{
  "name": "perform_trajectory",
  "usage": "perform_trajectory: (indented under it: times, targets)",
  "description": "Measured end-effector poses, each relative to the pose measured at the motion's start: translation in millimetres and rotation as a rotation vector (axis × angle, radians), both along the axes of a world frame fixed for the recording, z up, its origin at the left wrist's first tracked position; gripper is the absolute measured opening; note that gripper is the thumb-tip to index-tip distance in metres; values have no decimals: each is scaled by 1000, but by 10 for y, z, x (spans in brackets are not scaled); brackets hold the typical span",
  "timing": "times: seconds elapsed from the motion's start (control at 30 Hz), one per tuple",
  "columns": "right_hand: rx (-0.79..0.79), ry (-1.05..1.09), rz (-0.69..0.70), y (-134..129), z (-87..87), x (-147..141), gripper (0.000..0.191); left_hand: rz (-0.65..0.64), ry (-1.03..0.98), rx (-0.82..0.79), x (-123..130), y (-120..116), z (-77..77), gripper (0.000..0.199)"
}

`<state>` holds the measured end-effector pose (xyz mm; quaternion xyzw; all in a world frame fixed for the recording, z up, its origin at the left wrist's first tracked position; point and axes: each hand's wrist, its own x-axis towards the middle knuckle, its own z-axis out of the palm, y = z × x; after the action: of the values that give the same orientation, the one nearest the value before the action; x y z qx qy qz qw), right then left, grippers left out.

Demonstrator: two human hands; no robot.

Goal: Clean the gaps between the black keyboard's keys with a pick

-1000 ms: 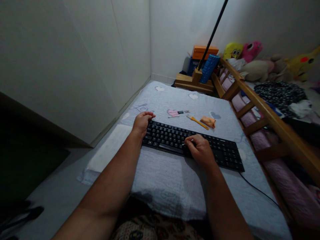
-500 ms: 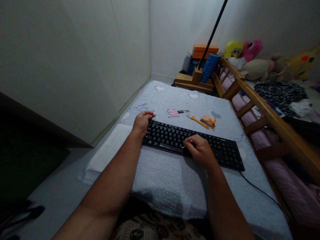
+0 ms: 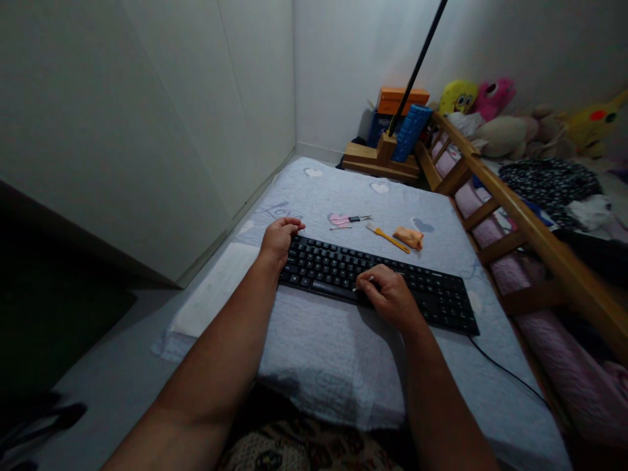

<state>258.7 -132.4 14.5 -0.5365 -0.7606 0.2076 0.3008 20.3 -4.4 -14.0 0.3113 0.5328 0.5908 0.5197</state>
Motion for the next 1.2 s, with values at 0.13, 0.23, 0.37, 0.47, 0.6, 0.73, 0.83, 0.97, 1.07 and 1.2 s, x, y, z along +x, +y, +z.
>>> perform_trajectory:
  times: [0.13, 0.23, 0.37, 0.47, 0.6, 0.73, 0.83, 0.97, 1.07, 1.2]
  targets:
    - [7, 7, 6, -2, -10, -21, 17, 0, 7, -1, 0, 5, -1, 14]
    - [4, 5, 16, -3, -20, -42, 17, 0, 9, 4, -2, 12, -9, 14]
    - [4, 9, 8, -5, -32, -55, 17, -5, 10, 7, -4, 13, -15, 13]
    - [6, 1, 0, -8, -30, -38, 17, -5, 6, 12, -5, 9, -15, 13]
    - [7, -7, -3, -9, -13, -3, 17, -3, 8, 14, -6, 6, -13, 13]
    - [6, -5, -4, -3, -8, 15, 17, -5, -1, 5, -6, 1, -7, 13]
    - [8, -6, -24, -2, -15, 21, 17, -6, -3, 2, -6, 2, -8, 13]
    - [13, -11, -49, -5, -18, 27, 18, -9, -1, 3, -12, 9, -14, 13]
    - [22, -11, -59, -1, -13, 33, 18, -9, -13, 7, -14, 10, -12, 13]
    - [44, -7, -69, 10, -15, 41, 18, -3, -25, 15, -11, 9, -10, 13]
